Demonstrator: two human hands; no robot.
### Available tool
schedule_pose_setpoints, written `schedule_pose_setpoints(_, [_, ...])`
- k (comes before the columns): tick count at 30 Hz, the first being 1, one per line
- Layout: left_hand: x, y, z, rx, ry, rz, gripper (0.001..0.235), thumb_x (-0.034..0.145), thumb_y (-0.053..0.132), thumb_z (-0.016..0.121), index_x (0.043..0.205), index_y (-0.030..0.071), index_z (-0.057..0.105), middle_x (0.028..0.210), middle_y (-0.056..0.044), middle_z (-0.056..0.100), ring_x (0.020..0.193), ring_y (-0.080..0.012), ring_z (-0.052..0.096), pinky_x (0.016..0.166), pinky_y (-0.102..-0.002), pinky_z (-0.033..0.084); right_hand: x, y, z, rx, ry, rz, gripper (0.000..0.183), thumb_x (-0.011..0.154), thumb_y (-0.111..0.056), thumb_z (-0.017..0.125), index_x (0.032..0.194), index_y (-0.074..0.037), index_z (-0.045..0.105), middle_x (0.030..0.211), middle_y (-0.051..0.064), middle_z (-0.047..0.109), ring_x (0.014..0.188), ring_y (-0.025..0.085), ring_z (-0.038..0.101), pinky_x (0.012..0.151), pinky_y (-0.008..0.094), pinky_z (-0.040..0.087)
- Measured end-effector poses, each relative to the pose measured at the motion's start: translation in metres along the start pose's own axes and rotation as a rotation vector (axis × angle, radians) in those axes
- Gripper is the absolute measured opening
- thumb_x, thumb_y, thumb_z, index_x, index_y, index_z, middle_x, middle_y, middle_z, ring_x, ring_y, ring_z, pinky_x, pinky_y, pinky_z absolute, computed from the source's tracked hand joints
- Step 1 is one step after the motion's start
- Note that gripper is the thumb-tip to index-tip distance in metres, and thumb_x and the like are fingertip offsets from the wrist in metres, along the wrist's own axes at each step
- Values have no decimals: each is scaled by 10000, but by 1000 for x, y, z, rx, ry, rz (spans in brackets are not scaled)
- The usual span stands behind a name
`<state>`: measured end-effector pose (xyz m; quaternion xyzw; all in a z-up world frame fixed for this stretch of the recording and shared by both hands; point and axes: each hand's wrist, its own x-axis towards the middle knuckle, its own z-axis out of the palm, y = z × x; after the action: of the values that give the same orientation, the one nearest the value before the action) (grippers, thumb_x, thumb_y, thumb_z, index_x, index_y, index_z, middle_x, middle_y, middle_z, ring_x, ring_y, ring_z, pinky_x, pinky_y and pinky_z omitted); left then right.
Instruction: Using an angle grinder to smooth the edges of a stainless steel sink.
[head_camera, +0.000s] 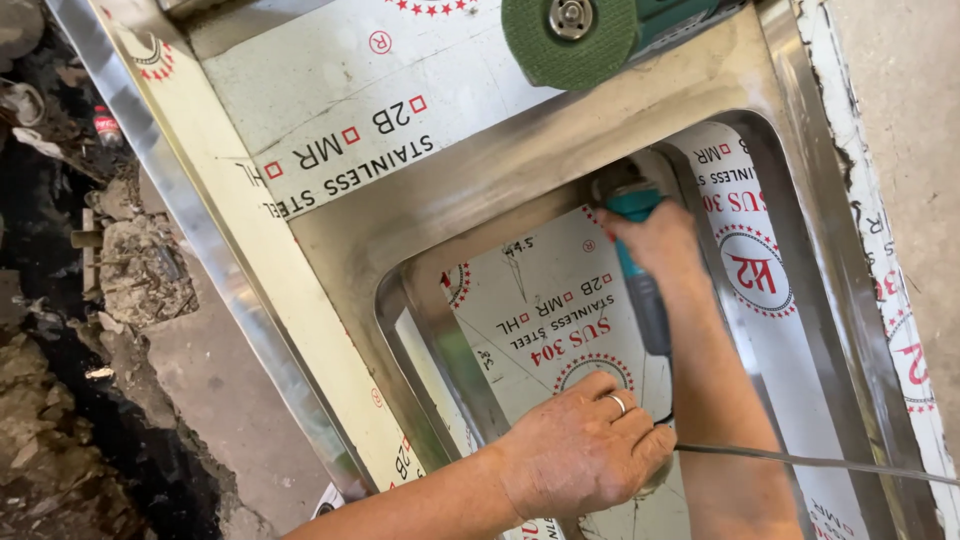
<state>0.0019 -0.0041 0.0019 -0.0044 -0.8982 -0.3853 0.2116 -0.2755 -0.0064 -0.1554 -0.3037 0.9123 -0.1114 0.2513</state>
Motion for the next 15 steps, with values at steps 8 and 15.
schedule_pose_setpoints(8, [-1, -2, 3, -14, -117, -14, 98, 916, 102, 638, 976, 29, 663, 791, -55, 619, 793, -231, 640, 814, -382, 482, -84, -86, 49, 19, -86, -55, 691, 700, -510, 866, 1022, 71, 675, 905, 296, 719, 902, 429, 717, 775, 478, 571])
schedule_pose_setpoints(15, [-1, -3, 3, 16, 37, 46, 213, 867, 101, 625, 1039, -10, 686, 914, -96, 676, 882, -250, 675, 926, -401, 519, -93, -97, 51, -16, -270, -68, 807, 695, -579, 857, 1095, 77, 607, 957, 292, 717, 936, 441, 712, 804, 488, 570])
